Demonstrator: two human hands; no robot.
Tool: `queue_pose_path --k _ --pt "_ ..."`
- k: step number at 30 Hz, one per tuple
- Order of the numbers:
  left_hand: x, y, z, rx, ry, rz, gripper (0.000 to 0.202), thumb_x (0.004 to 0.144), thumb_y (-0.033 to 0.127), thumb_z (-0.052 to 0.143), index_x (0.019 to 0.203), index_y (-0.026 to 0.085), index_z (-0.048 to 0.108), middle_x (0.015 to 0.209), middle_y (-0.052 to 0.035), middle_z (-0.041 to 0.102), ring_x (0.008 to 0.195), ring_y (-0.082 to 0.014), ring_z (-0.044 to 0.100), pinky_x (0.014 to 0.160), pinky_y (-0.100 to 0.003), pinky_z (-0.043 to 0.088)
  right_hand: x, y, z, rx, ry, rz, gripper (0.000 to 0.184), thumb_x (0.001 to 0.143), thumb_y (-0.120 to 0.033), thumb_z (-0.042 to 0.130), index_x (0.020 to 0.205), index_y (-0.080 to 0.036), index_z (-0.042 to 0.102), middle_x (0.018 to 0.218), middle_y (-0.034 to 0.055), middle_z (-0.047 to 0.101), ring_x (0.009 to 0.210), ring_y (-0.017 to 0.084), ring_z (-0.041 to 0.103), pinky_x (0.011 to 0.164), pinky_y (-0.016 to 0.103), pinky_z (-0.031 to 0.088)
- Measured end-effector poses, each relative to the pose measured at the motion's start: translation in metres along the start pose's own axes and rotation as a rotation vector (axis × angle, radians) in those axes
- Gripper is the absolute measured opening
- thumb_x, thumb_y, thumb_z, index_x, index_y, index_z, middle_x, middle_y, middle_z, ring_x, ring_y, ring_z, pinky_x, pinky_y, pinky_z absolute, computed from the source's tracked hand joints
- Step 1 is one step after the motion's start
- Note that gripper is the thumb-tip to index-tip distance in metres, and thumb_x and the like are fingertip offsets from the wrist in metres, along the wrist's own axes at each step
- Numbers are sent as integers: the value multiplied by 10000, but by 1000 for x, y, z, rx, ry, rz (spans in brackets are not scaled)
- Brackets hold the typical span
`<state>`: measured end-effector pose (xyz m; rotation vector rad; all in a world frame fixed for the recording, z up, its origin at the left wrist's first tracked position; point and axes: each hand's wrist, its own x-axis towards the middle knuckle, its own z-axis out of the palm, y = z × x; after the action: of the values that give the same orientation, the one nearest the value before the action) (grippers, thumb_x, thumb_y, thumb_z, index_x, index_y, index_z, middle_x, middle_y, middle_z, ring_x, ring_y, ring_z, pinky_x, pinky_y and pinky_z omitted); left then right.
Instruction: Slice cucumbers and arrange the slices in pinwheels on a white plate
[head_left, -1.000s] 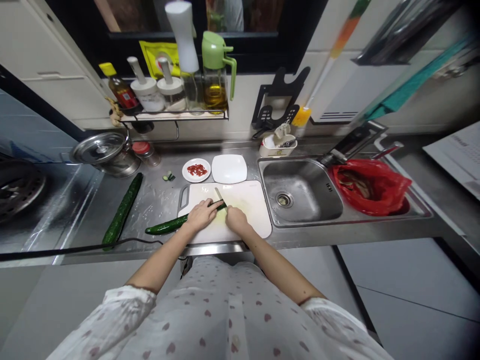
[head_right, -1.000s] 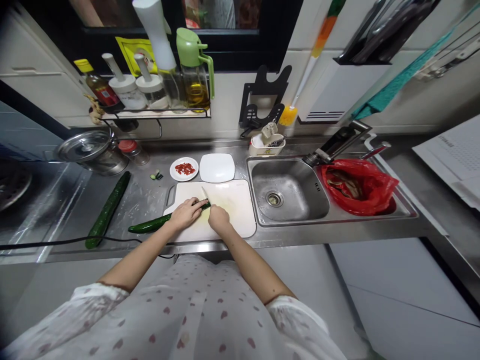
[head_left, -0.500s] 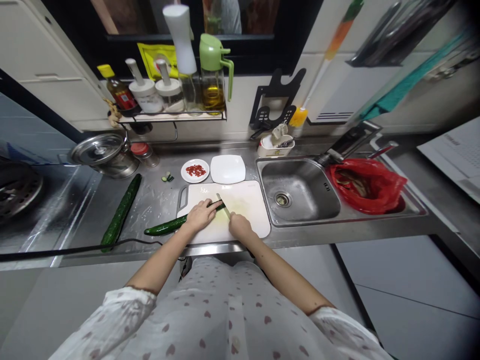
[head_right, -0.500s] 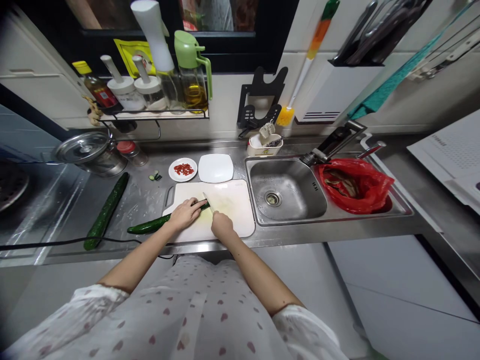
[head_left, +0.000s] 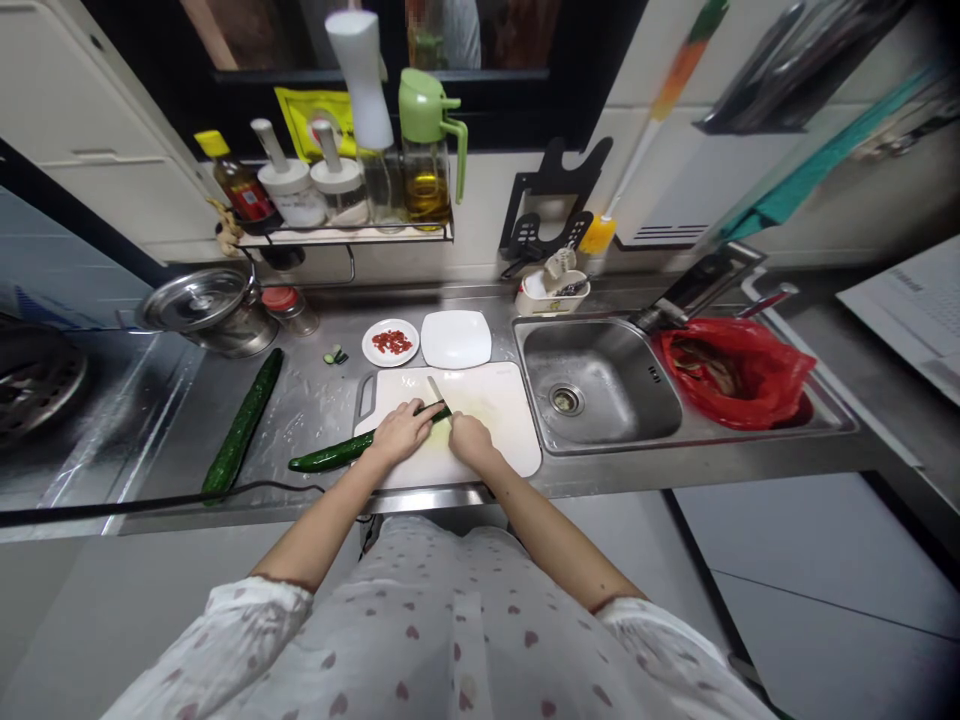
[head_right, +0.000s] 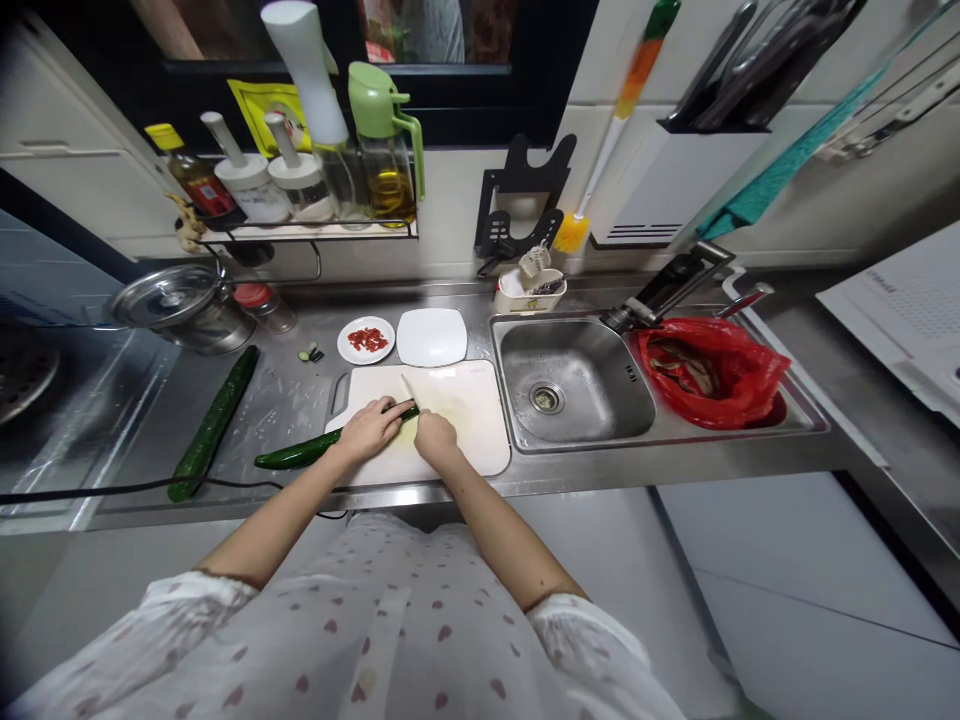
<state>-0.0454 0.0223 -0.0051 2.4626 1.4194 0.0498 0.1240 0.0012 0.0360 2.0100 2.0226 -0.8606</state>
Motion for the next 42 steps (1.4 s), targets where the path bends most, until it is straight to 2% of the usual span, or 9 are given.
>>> queue_pose_path --k 8,20,30,42 --pt "0 1 0 11 6 4 492 958 364 366 1448 398 354 1202 -50 497 1045 -211 502 930 -349 441 10 -9 -9 4 12 -8 359 891 -80 403 1227 -88 531 1121 168 658 1091 228 615 835 275 458" --pt "-1 2 -4 2 7 24 496 955 345 368 1448 398 357 1187 -50 502 1014 -204 512 933 -346 437 9 -8 -10 5 15 1 344 900 -97 405 1218 -102 537 1103 164 665 1078 226 626 829 274 461" --pt "0 2 -5 12 13 11 485 959 362 368 1442 399 364 1191 -46 506 1007 -199 526 916 -336 445 -12 10 4 -41 -3 -1 310 894 -81 392 1166 -98 540 1040 180 674 1035 240 644 803 303 468" --pt "-13 1 -1 36 18 56 479 967 350 345 1442 405 363 1159 -52 513 983 -201 526 885 -337 452 -8 14 8 -50 19 -7 314 880 -70 381 1142 -107 551 1007 181 679 1009 243 652 790 307 467"
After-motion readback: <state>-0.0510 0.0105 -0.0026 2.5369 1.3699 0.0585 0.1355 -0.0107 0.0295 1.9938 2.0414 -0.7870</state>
